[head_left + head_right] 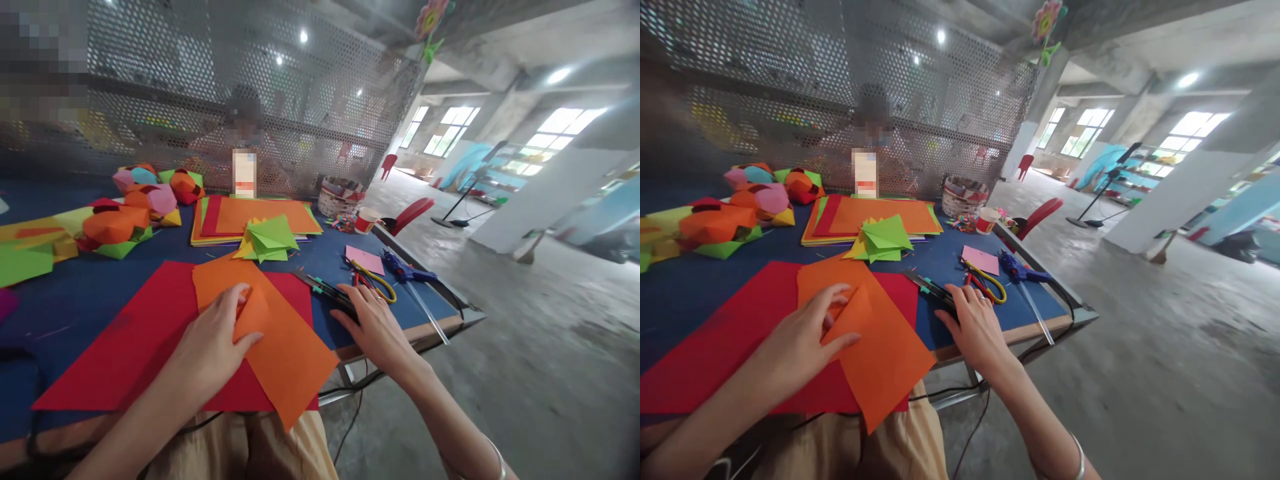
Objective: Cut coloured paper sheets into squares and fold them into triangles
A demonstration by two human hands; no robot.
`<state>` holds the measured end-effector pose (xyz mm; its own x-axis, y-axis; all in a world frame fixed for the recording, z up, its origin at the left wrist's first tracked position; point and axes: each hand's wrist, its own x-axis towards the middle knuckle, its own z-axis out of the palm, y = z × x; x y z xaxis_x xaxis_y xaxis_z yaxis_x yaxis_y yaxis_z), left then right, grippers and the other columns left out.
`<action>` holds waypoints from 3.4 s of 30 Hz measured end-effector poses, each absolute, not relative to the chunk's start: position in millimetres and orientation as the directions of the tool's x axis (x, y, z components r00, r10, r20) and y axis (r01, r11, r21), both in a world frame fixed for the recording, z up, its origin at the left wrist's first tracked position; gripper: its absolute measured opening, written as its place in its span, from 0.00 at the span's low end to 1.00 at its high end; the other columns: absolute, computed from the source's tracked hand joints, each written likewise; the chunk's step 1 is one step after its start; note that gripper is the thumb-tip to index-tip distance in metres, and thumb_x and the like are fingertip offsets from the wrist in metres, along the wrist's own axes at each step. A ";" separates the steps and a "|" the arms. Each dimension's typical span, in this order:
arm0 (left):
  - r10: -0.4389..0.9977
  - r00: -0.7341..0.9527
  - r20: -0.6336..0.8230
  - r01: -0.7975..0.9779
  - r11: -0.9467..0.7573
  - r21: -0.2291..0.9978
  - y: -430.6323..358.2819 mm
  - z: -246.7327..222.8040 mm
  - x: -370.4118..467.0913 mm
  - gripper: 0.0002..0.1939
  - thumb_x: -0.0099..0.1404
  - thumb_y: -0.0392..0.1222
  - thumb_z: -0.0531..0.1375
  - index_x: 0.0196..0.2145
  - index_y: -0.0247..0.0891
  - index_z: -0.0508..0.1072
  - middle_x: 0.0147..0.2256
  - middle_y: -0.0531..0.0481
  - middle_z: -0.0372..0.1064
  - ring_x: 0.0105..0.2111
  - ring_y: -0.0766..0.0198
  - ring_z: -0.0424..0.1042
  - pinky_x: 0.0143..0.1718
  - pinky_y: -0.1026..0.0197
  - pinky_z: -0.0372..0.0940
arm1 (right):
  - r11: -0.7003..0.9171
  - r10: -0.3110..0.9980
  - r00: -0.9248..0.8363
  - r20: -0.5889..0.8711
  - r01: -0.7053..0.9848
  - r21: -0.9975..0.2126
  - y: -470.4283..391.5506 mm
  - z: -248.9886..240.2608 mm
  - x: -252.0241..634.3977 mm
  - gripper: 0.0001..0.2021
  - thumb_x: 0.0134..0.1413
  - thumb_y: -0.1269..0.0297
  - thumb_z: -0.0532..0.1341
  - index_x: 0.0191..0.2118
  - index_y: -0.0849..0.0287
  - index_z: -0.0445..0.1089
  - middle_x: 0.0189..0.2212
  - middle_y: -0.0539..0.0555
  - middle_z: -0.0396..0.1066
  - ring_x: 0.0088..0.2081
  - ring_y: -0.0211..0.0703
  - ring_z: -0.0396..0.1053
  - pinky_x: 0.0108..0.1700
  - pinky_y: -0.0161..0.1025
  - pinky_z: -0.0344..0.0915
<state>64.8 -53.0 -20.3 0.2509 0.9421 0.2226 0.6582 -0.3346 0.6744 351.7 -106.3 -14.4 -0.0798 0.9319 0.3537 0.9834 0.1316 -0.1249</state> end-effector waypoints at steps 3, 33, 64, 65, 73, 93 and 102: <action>0.949 0.255 0.185 0.637 -0.309 0.706 -50.8 -19.2 63.7 0.32 0.52 0.49 0.62 0.55 0.41 0.67 0.47 0.40 0.76 0.42 0.48 0.78 0.43 0.46 0.72 | 0.174 0.932 -0.118 0.343 0.975 -0.138 -104.2 -12.7 346.5 0.17 0.71 0.64 0.56 0.61 0.57 0.67 0.48 0.62 0.73 0.49 0.54 0.73 0.50 0.52 0.71; 0.841 0.458 0.289 0.610 -0.533 0.585 -42.1 -15.7 53.8 0.24 0.64 0.52 0.58 0.57 0.45 0.71 0.60 0.42 0.69 0.57 0.46 0.71 0.59 0.41 0.65 | 0.397 0.905 -0.380 0.189 0.916 -0.058 -157.8 7.1 337.2 0.29 0.63 0.82 0.54 0.65 0.53 0.67 0.50 0.61 0.71 0.47 0.52 0.69 0.50 0.53 0.69; 0.542 0.831 -0.126 0.553 -0.780 0.294 -25.6 -14.6 41.5 0.25 0.78 0.61 0.36 0.70 0.69 0.47 0.74 0.65 0.39 0.75 0.52 0.37 0.72 0.33 0.34 | 0.482 0.845 -0.501 0.186 0.865 0.139 -174.2 4.9 327.5 0.38 0.53 0.86 0.49 0.69 0.56 0.59 0.46 0.61 0.69 0.40 0.52 0.69 0.42 0.50 0.71; 0.541 0.832 -0.124 0.552 -0.780 0.295 -25.1 -14.9 41.7 0.26 0.78 0.61 0.36 0.70 0.69 0.48 0.74 0.65 0.39 0.75 0.52 0.37 0.72 0.32 0.34 | 0.482 0.848 -0.499 0.180 0.866 0.131 -173.9 4.6 326.6 0.38 0.53 0.86 0.49 0.69 0.56 0.58 0.46 0.61 0.69 0.41 0.52 0.68 0.42 0.50 0.71; 0.534 0.838 -0.112 0.541 -0.786 0.298 -24.2 -15.1 43.1 0.26 0.79 0.59 0.37 0.71 0.66 0.49 0.74 0.62 0.40 0.75 0.52 0.38 0.72 0.34 0.34 | 0.475 0.862 -0.487 0.142 0.873 0.111 -178.4 9.0 321.5 0.39 0.52 0.86 0.50 0.69 0.56 0.58 0.46 0.60 0.69 0.41 0.50 0.68 0.43 0.48 0.70; 0.535 0.835 -0.128 0.545 -0.778 0.312 -25.3 -14.1 43.2 0.26 0.79 0.60 0.35 0.71 0.67 0.48 0.74 0.63 0.39 0.75 0.52 0.37 0.72 0.34 0.32 | 0.484 0.870 -0.486 0.087 0.874 0.040 -178.0 17.1 308.6 0.37 0.53 0.86 0.50 0.68 0.58 0.60 0.46 0.61 0.69 0.43 0.52 0.70 0.42 0.50 0.73; 0.539 0.835 -0.114 0.545 -0.776 0.319 -25.9 -13.3 43.4 0.27 0.79 0.60 0.36 0.71 0.64 0.51 0.74 0.61 0.40 0.75 0.51 0.38 0.72 0.33 0.32 | 0.491 0.863 -0.493 0.108 0.870 0.047 -181.4 14.1 304.8 0.37 0.53 0.85 0.50 0.69 0.59 0.57 0.46 0.62 0.69 0.42 0.53 0.70 0.41 0.51 0.73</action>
